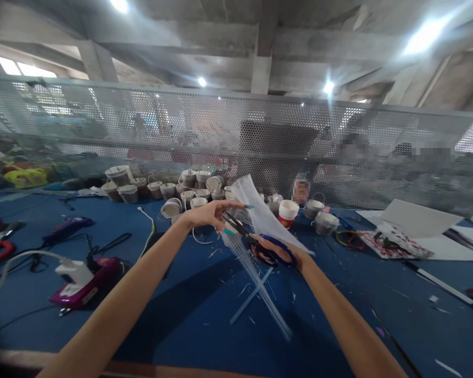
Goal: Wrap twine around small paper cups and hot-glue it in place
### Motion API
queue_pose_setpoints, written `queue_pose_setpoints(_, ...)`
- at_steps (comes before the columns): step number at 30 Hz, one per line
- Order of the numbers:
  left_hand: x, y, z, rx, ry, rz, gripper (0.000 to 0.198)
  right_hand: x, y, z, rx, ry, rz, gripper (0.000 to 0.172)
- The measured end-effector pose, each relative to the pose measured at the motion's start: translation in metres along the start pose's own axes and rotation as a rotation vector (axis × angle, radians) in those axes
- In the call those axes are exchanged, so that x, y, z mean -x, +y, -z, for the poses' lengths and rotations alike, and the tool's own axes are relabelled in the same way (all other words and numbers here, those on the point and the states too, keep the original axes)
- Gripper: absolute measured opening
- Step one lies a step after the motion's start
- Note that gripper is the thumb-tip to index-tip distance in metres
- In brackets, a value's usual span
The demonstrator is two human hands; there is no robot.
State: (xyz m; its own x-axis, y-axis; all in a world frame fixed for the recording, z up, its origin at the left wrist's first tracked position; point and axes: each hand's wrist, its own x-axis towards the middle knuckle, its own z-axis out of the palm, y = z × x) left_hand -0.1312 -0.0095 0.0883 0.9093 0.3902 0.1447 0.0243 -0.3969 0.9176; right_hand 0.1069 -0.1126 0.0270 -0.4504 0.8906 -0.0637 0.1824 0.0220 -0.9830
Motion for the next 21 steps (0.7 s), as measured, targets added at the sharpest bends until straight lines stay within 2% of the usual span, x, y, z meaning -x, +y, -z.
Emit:
queue_pose_setpoints(2,0.0,0.001,-0.002,0.034,-0.022,0.021,0.073,-0.004,0.002,0.001,0.018,-0.072,0.053,0.054)
queue_pose_setpoints(13,-0.007,-0.01,-0.007,0.114,-0.05,0.034,0.075,-0.01,0.0,0.0,-0.019,-0.141,0.121,0.053)
queue_pose_setpoints(17,-0.008,-0.017,-0.005,0.211,-0.061,0.028,0.074,-0.013,0.006,0.002,-0.098,-0.238,0.155,0.053)
queue_pose_setpoints(21,-0.008,-0.02,-0.009,0.276,-0.047,0.055,0.073,-0.016,0.015,0.002,-0.203,-0.219,0.124,0.05)
